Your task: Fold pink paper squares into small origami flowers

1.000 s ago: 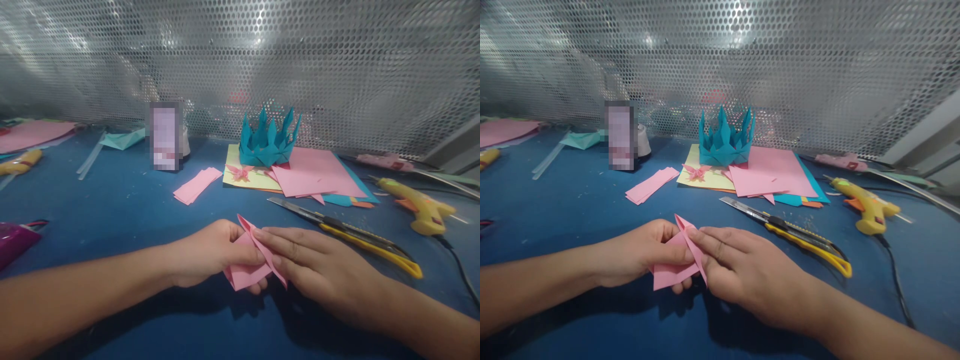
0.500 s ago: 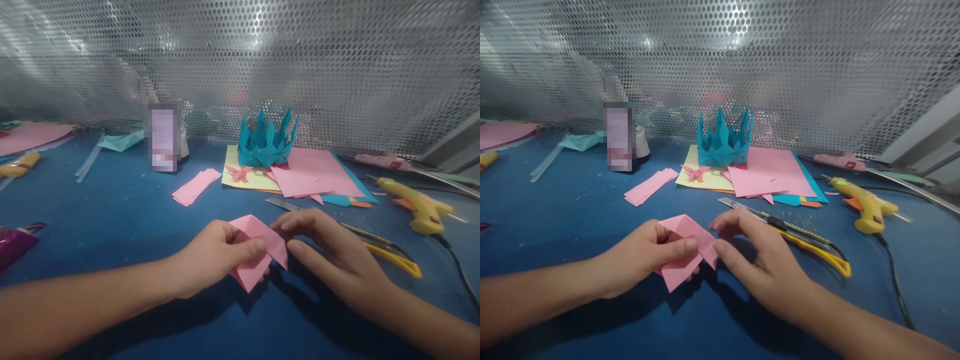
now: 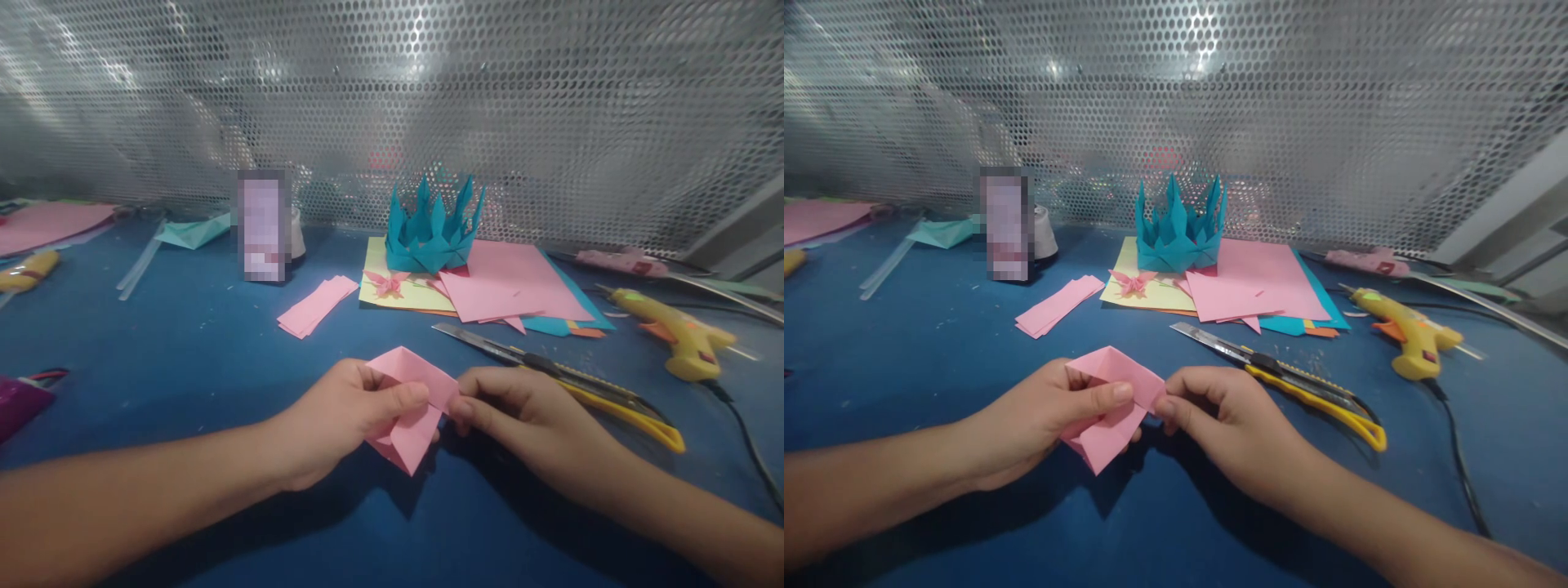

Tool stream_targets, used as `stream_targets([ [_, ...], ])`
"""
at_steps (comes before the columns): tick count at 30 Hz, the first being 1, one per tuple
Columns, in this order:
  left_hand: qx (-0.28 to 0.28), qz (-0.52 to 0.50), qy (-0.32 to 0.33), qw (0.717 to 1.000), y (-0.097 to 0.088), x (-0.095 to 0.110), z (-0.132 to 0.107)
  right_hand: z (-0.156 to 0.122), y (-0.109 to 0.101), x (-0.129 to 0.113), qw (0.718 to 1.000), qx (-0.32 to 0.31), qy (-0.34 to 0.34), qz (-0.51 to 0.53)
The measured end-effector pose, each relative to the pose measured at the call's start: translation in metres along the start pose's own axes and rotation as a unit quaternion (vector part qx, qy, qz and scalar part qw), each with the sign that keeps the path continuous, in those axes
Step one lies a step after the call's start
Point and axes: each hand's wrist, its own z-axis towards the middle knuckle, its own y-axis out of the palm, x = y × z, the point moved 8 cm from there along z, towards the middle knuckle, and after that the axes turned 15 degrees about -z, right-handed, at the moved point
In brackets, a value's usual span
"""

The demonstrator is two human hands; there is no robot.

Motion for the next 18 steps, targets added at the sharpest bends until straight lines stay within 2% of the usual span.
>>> stream_targets([
  [8,-0.031,-0.020,0.006,0.999,0.0044,0.0029,-0.0002,-0.0030,0.0036,0.0049,0.998,-0.040,0.025,0.032],
  [15,-0.040,-0.003,0.014,0.999,0.0061,0.0018,-0.0022,-0.0024,-0.0030,0.0009,0.999,0.015,0.013,0.038],
  [18,-0.051,-0.027,0.009,0.998,0.0088,0.0015,-0.0021,-0.0016,-0.0027,-0.0009,0.999,0.017,-0.008,0.029],
])
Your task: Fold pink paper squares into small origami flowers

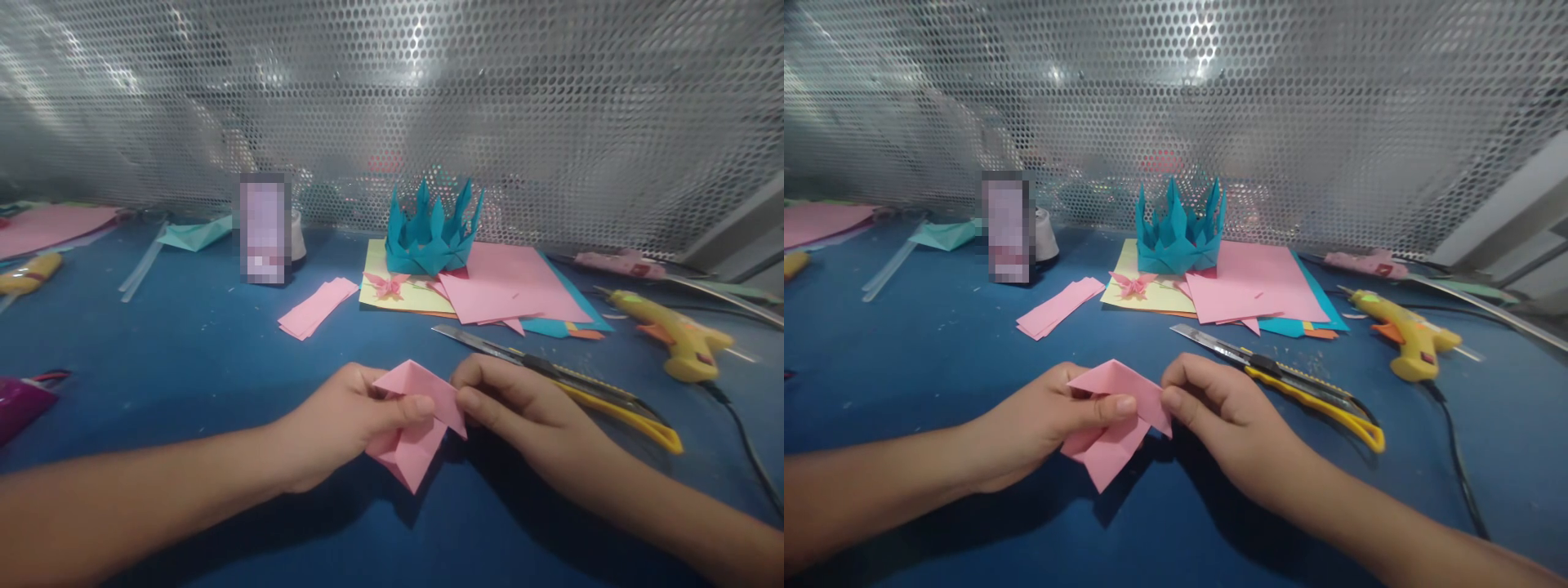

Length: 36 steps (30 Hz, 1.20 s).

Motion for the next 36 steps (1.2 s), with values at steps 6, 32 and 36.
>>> stream_targets([
  [6,0.008,0.001,-0.002,1.000,-0.001,0.002,-0.001,-0.002,0.005,0.000,0.999,-0.027,0.005,0.022],
  [32,0.028,0.022,0.058,0.998,-0.007,0.012,0.001,-0.006,0.009,0.002,0.993,-0.060,0.048,0.089],
  [36,0.019,0.015,0.064,0.998,-0.007,0.012,0.003,-0.005,0.011,0.002,0.988,-0.068,0.057,0.123],
])
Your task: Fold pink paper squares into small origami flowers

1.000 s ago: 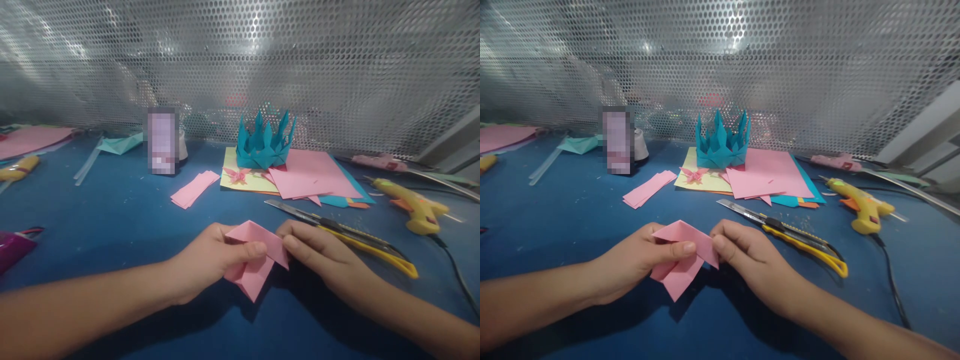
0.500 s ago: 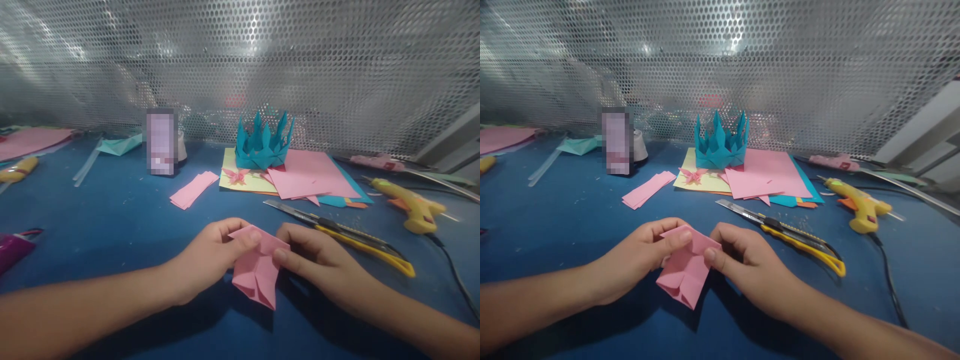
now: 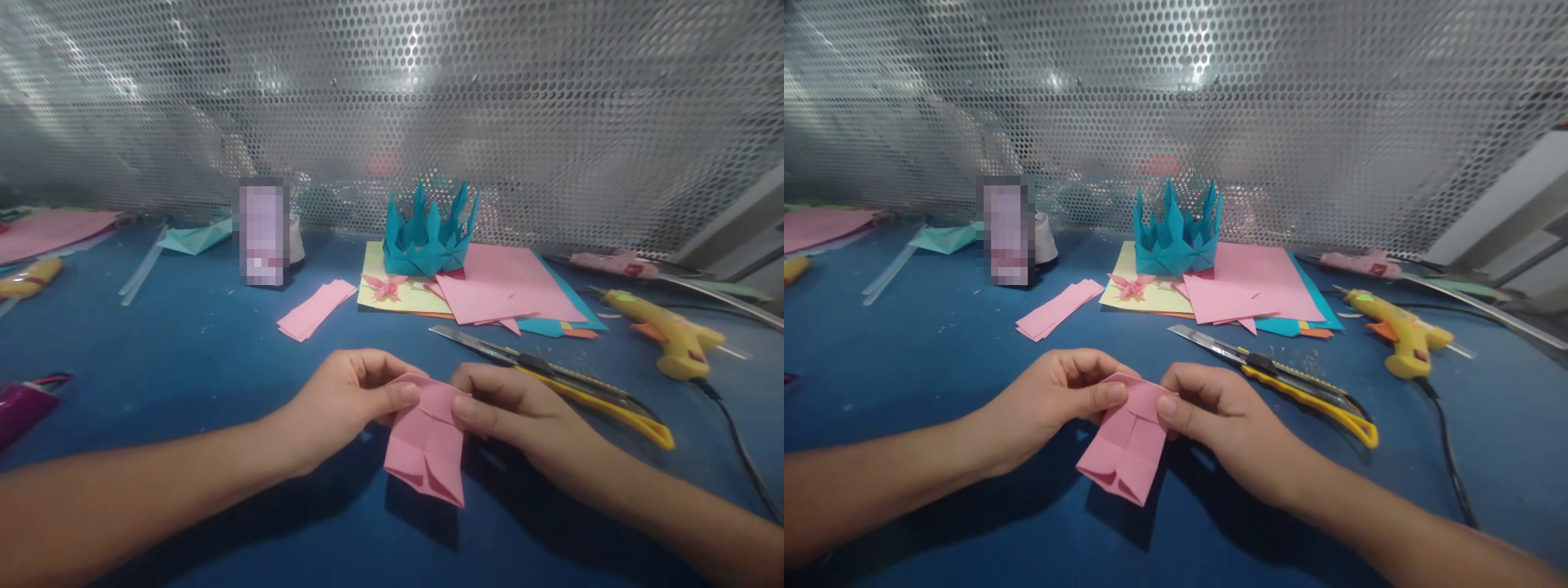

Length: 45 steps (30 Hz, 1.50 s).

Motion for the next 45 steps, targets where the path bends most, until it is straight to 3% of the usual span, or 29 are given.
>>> stream_targets([
  [10,-0.026,0.075,-0.002,0.997,0.009,0.001,0.000,-0.001,0.001,0.000,0.996,-0.002,-0.014,-0.083],
  [16,-0.007,0.040,-0.024,0.999,0.006,-0.003,0.000,0.001,-0.003,-0.001,0.994,0.021,-0.030,-0.101],
  [23,-0.023,0.010,-0.032,0.999,0.005,-0.006,0.001,-0.001,-0.008,-0.001,0.993,0.049,-0.018,-0.105],
  [35,-0.028,0.112,-0.012,0.993,0.010,-0.003,-0.001,0.001,-0.004,-0.002,0.982,0.056,-0.031,-0.177],
  [45,-0.043,0.096,-0.035,0.994,0.012,-0.005,0.001,0.001,-0.006,-0.007,0.980,0.063,-0.041,-0.183],
])
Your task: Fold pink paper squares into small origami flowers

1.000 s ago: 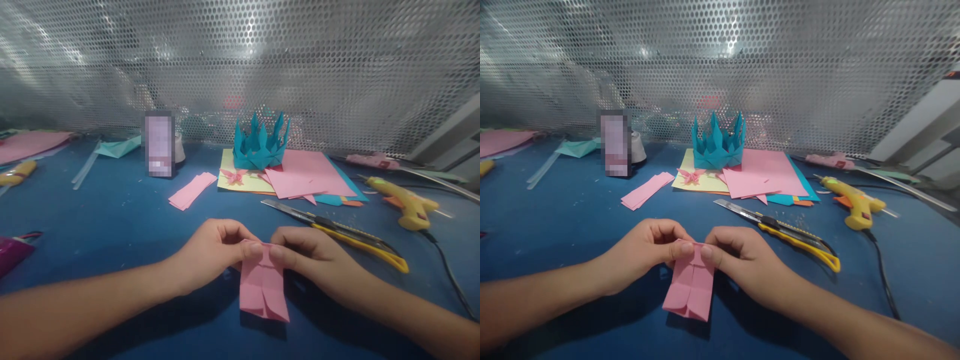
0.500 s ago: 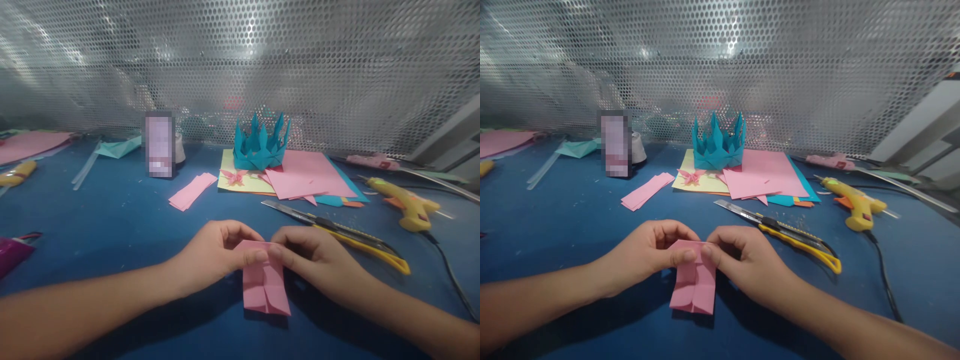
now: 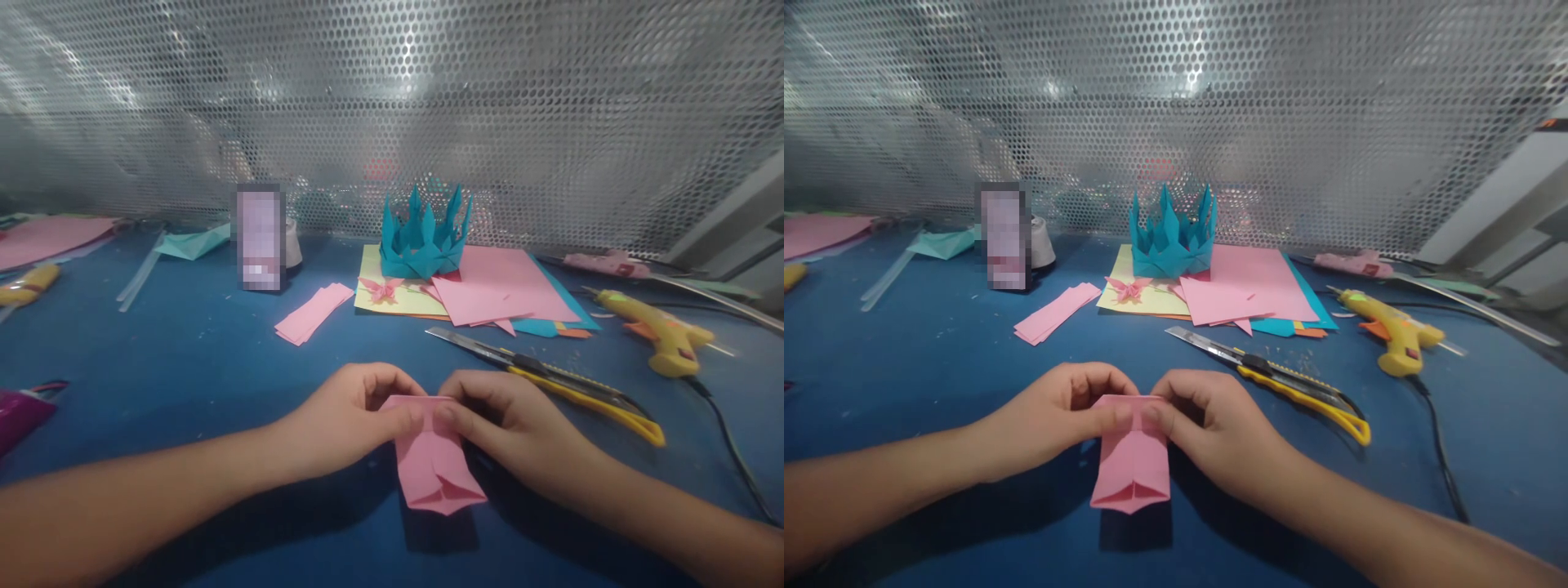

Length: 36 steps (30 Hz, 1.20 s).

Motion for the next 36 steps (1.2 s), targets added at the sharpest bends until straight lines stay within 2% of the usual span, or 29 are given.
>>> stream_targets([
  [3,-0.003,0.017,-0.005,1.000,0.000,0.001,0.001,-0.002,-0.002,0.000,1.000,0.010,-0.001,-0.002],
  [10,-0.046,-0.072,-0.011,0.996,0.005,-0.004,0.003,-0.004,-0.008,0.004,0.999,0.043,0.010,-0.004],
  [25,-0.023,-0.081,0.013,0.996,0.003,-0.003,0.001,-0.003,-0.007,0.007,0.999,0.034,0.026,0.023],
  [32,-0.014,-0.070,0.010,0.997,0.001,-0.005,0.002,0.000,-0.007,0.005,1.000,0.026,-0.002,0.006],
  [36,0.008,-0.038,-0.024,0.999,0.000,-0.009,0.001,-0.003,-0.008,-0.003,0.996,0.047,-0.063,-0.052],
])
